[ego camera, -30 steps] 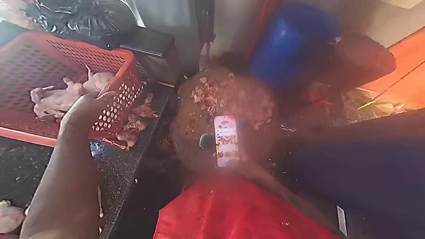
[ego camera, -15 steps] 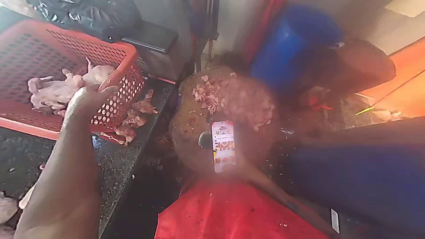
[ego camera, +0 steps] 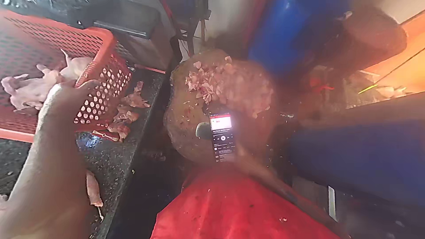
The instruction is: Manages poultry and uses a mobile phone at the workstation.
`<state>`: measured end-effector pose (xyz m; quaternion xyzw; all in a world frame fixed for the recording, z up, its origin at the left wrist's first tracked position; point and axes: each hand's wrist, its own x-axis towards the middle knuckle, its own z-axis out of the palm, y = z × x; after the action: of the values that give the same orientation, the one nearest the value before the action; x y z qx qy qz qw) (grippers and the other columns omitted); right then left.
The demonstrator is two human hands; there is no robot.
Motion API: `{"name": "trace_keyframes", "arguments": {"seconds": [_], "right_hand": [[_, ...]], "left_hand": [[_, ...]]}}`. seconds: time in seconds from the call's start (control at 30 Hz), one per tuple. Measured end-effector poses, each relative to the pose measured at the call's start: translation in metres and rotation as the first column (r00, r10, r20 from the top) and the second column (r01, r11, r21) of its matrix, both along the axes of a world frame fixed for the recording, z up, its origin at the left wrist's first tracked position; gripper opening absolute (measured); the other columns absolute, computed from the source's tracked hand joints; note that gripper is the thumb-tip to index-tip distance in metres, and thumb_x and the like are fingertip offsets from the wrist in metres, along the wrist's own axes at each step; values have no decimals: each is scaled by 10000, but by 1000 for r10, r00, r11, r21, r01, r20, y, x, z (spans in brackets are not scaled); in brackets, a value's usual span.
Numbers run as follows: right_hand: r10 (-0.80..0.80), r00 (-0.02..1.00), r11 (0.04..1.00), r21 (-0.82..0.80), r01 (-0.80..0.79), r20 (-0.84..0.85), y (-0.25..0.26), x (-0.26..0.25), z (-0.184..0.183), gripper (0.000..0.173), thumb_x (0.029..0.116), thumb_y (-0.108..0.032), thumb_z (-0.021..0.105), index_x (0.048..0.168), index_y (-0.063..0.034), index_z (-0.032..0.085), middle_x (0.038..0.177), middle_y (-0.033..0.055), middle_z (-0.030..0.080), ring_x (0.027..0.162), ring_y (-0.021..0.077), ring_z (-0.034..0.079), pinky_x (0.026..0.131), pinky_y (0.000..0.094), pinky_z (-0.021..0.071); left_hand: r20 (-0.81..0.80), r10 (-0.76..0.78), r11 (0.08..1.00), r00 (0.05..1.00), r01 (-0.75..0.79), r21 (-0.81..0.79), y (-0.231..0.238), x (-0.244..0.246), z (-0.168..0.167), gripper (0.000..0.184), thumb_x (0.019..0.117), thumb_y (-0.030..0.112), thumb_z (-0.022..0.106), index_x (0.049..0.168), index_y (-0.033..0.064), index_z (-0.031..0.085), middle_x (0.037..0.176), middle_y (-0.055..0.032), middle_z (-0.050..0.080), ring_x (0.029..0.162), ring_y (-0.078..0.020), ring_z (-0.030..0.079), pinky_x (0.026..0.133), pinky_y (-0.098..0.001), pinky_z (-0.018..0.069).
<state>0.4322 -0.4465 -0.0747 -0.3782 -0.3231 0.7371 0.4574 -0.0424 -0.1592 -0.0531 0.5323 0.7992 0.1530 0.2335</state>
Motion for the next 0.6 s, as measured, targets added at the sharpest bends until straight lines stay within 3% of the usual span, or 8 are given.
{"name": "trace_keyframes", "arguments": {"seconds": [0.13,0.23,0.3,0.37,0.43,0.47,0.53,0.6], "right_hand": [[61,995,998,14,-60,-83,-4,4,-5,905,843,-133,757,1533,-112,173,1197,58,667,920,160,695,778,339,598],[59,997,998,35,-58,-44,-5,5,-3,933,854,-149,747,1547,-74,128,1252,65,646,986,156,693,837,348,598],[1,1000,1000,30,-2,19,-3,5,-2,828,924,-118,669,1554,-7,143,1322,91,620,1126,167,672,978,378,578],[-102,992,993,-52,106,71,1,1,4,650,933,-61,584,1506,-1,283,1261,110,654,1102,182,688,973,386,586],[-153,981,979,-116,167,123,4,-1,8,542,957,-54,558,1464,-11,369,1200,113,673,1048,180,701,936,367,598],[-166,976,974,-132,185,141,5,-1,9,506,971,-53,559,1448,-8,394,1176,112,682,1028,175,708,922,360,602],[-184,969,969,-134,206,164,5,0,8,445,997,-53,570,1416,5,432,1142,114,701,1004,174,719,915,354,608],[-193,966,968,-126,216,174,6,-1,6,421,999,-37,578,1397,15,450,1127,116,709,991,171,723,911,351,610]], "left_hand": [[4,34,999,999,-34,-19,5,-4,-4,886,842,811,540,1344,82,587,1205,-274,652,1118,-469,634,942,-750,439],[-24,33,999,999,-33,-6,6,-7,-7,905,838,832,527,1318,70,608,1210,-328,630,1136,-530,604,935,-799,403],[-13,12,1000,1000,-12,10,12,-20,-19,922,812,864,522,1334,109,606,1199,-293,649,1117,-503,626,931,-783,431],[-17,-15,999,1000,16,29,12,-23,-22,888,835,836,520,1341,111,600,1184,-278,662,1089,-489,645,900,-773,456],[-67,0,1000,998,-2,-20,-8,15,11,748,971,673,492,1377,50,566,1242,-306,635,1152,-497,617,926,-750,451],[-38,83,992,996,-87,-97,-24,55,46,678,1037,561,498,1426,6,525,1356,-339,559,1281,-520,519,1028,-747,341],[-56,115,983,992,-122,-138,-47,100,88,616,1077,459,476,1415,-54,515,1398,-373,512,1339,-537,459,1059,-750,296],[-81,109,980,991,-121,-157,-45,101,88,615,1084,453,464,1413,-64,511,1407,-383,497,1348,-547,446,1061,-755,292]]}}
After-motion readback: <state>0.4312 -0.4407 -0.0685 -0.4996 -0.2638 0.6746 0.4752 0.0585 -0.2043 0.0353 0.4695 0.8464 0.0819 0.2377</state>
